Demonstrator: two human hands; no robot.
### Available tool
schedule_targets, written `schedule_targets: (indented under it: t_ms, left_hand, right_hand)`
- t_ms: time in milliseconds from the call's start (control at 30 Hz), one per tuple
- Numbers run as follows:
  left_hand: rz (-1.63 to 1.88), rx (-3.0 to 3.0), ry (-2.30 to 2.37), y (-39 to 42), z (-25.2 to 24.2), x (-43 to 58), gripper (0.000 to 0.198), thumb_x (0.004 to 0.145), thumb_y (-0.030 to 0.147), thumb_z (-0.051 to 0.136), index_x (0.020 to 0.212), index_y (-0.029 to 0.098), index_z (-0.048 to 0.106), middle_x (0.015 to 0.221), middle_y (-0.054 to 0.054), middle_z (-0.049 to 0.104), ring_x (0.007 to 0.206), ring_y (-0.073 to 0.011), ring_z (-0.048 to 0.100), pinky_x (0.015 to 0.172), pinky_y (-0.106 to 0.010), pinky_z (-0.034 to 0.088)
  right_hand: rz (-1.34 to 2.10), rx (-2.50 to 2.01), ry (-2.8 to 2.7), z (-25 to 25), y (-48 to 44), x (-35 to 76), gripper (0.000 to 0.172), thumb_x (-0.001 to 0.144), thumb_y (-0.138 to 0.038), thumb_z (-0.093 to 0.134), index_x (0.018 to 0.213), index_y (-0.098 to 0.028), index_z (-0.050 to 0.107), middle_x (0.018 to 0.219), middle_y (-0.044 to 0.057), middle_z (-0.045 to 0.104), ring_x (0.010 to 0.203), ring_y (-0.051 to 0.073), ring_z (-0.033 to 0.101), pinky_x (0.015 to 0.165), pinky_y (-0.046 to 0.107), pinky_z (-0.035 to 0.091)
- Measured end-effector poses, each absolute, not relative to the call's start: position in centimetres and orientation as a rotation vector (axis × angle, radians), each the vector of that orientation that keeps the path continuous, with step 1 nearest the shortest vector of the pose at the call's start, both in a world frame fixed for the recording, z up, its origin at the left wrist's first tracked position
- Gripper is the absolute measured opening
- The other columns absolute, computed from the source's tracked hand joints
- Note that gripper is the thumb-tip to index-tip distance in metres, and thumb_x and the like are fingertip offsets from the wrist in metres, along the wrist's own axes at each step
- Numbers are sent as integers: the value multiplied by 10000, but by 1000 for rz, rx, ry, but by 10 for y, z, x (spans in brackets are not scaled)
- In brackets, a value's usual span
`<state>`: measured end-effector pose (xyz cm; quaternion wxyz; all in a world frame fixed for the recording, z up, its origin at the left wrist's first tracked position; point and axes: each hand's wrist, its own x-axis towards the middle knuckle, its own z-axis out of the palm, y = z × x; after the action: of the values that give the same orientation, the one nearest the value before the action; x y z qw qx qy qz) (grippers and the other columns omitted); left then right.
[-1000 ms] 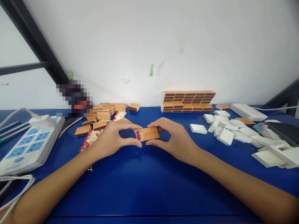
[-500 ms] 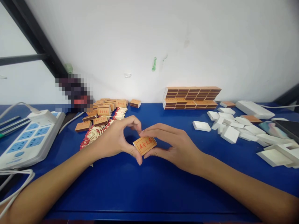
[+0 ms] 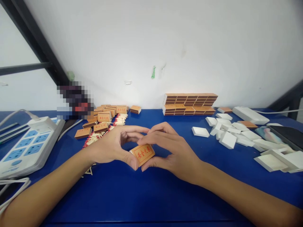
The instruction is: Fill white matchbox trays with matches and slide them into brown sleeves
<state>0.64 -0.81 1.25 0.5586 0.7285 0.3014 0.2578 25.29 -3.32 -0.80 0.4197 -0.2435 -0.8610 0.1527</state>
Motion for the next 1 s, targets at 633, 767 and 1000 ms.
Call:
schedule_targets:
  t_ms: [633,767,1000]
  left_hand:
    - [898,1589,790,-1,10,7,603,816,547,889,1296,222,723,1327,-134,740,1200,-270,698,1002,-394,577]
    - [941,1658,1031,-4,16,7,410,877,540,833,1113,210,775,1024,-71,795,903,-177,717,865,-324,586]
    - [808,1713,1052,-11,13,10,387,853,547,847,1039,211,799,942,-54,776,911,-197,729,834,-324,576]
  right_hand:
    - [-14,-946,-2066,18,36,336,408,914,-546,791,1197,-256,751,1127,99,781,997,290,695,897,459,571]
    - [-94,-1397,-1965,12,89,417,467,880,-622,752,1113,-218,782,1139,134,774,971,330,710,874,491,565]
    - [-98,-1545,-2012,-16,117,444,464,875,-525,754,1185,-181,762,1078,152,764,887,321,716,833,484,574]
